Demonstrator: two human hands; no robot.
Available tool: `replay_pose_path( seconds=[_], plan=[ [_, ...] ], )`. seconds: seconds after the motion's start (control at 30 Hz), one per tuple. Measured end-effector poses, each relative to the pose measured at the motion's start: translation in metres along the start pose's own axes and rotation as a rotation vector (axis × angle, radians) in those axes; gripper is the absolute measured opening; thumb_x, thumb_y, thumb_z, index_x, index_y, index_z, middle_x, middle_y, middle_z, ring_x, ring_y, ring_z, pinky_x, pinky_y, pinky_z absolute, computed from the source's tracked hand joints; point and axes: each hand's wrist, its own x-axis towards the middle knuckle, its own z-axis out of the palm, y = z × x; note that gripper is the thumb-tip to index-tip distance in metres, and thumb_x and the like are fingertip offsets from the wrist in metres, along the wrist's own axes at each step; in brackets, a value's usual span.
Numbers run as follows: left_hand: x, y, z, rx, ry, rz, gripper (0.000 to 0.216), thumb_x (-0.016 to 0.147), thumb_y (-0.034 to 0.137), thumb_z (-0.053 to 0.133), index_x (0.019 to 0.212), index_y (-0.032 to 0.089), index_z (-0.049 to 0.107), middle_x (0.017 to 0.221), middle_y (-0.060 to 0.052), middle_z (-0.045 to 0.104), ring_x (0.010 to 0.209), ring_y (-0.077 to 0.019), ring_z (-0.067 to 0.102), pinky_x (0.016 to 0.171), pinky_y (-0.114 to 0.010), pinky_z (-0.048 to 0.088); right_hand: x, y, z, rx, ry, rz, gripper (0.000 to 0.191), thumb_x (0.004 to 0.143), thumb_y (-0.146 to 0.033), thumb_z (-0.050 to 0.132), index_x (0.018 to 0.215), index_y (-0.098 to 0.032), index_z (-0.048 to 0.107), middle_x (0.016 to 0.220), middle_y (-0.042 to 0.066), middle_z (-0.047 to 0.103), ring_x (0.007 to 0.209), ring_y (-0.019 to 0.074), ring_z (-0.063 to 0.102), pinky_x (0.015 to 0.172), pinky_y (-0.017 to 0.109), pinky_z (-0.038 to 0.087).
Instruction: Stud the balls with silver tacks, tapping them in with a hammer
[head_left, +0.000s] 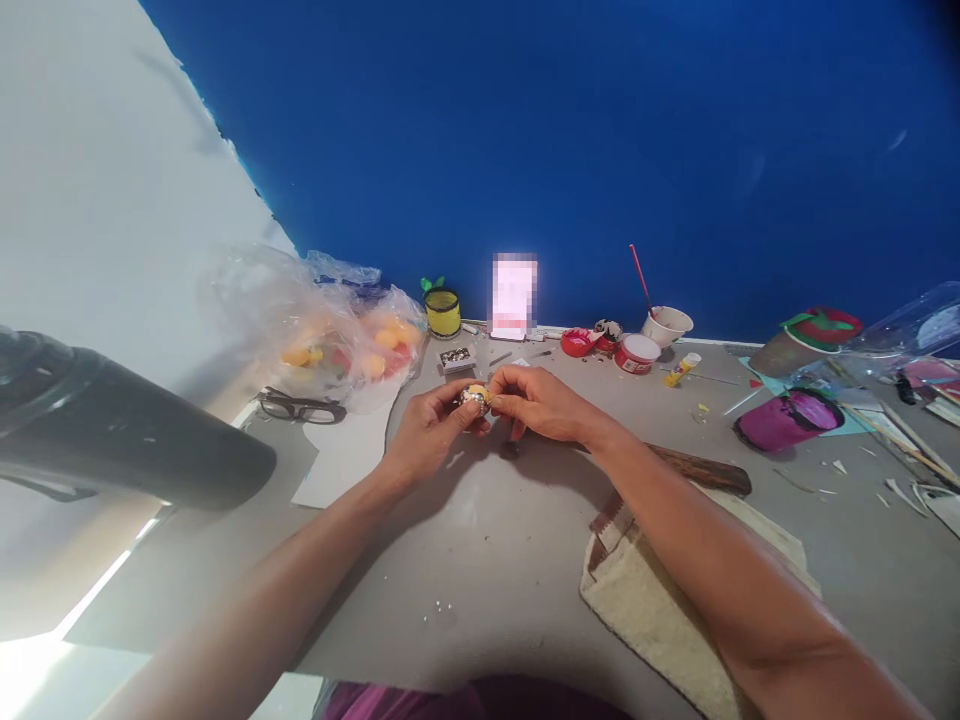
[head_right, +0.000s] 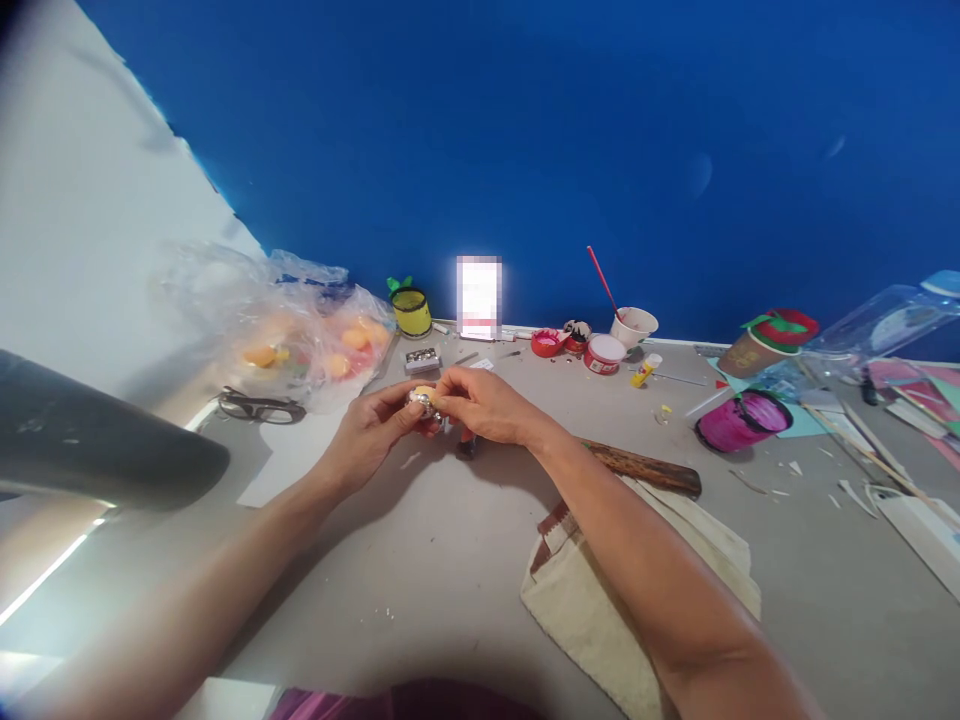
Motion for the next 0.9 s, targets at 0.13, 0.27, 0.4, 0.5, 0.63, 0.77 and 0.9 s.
replay_pose_path(
  seconds=[0.13, 0.27, 0.4, 0.5, 0.63, 0.77, 0.9],
  plan=[
    [-0.002, 0.0, 0.002, -0.016, 0.018, 0.007, 0.035, 0.086, 0.045, 0.076, 0.107, 0.017, 0.077, 0.086, -0.005, 0.075, 0.076, -0.0202, 0.067, 0.08, -0.034, 0.054, 0.003, 0.002, 0.007, 0.031, 0.059, -0.006, 0.03, 0.09, -0.049, 0.068, 0.086, -0.022, 0.056, 0.079, 0.002, 0.068, 0.067, 0.0172, 0.065, 0.049, 0.027, 0.056],
    [-0.002, -0.003, 0.006, -0.131, 0.02, -0.011, 0.037, 0.085, 0.044, 0.078, 0.11, 0.017, 0.077, 0.095, -0.006, 0.075, 0.08, -0.0205, 0.069, 0.083, -0.036, 0.056, 0.003, 0.0, 0.009, 0.136, 0.052, -0.003, 0.034, 0.086, -0.051, 0.073, 0.088, -0.022, 0.056, 0.077, 0.001, 0.069, 0.066, 0.0174, 0.066, 0.049, 0.028, 0.057],
    [0.002, -0.007, 0.005, -0.427, -0.109, -0.065, 0.037, 0.086, 0.043, 0.078, 0.109, 0.014, 0.076, 0.101, -0.01, 0.074, 0.082, -0.0208, 0.071, 0.081, -0.035, 0.058, 0.002, -0.002, 0.002, 0.206, 0.097, -0.002, 0.038, 0.084, -0.055, 0.074, 0.095, -0.022, 0.06, 0.074, -0.002, 0.064, 0.059, 0.0139, 0.061, 0.053, 0.029, 0.057],
    [0.005, -0.008, 0.0, -0.603, -0.185, -0.149, 0.036, 0.088, 0.036, 0.076, 0.114, 0.011, 0.073, 0.097, -0.012, 0.072, 0.083, -0.0229, 0.072, 0.078, -0.037, 0.059, -0.001, -0.004, -0.015, -0.021, 0.211, 0.048, 0.037, 0.09, -0.057, 0.062, 0.087, -0.021, 0.06, 0.074, 0.0, 0.064, 0.059, 0.0135, 0.06, 0.057, 0.028, 0.052],
    [0.01, -0.011, -0.006, -0.699, -0.183, -0.22, 0.034, 0.094, 0.028, 0.065, 0.121, 0.008, 0.068, 0.09, -0.012, 0.07, 0.077, -0.0216, 0.07, 0.069, -0.033, 0.058, -0.007, -0.007, -0.038, -0.773, 0.074, 0.335, 0.035, 0.079, -0.055, 0.071, 0.077, -0.021, 0.063, 0.078, 0.003, 0.068, 0.072, 0.0194, 0.062, 0.061, 0.027, 0.041],
    [0.013, -0.015, -0.007, -0.695, -0.134, -0.21, 0.023, 0.097, 0.027, 0.058, 0.11, 0.011, 0.066, 0.081, -0.01, 0.068, 0.066, -0.0184, 0.065, 0.06, -0.029, 0.054, -0.009, -0.005, -0.038, -1.056, -0.195, 0.532, 0.041, 0.06, -0.044, 0.085, 0.092, -0.025, 0.067, 0.092, 0.002, 0.072, 0.082, 0.0244, 0.065, 0.062, 0.028, 0.037],
    [0.015, -0.016, -0.008, -0.658, -0.062, -0.188, 0.028, 0.102, 0.036, 0.051, 0.102, 0.011, 0.064, 0.075, -0.008, 0.065, 0.059, -0.0156, 0.06, 0.055, -0.026, 0.05, -0.011, -0.011, -0.036, -1.083, -0.2, 0.511, 0.025, 0.067, -0.035, 0.076, 0.088, -0.024, 0.067, 0.085, 0.002, 0.07, 0.075, 0.0226, 0.063, 0.059, 0.028, 0.034]
  ],
)
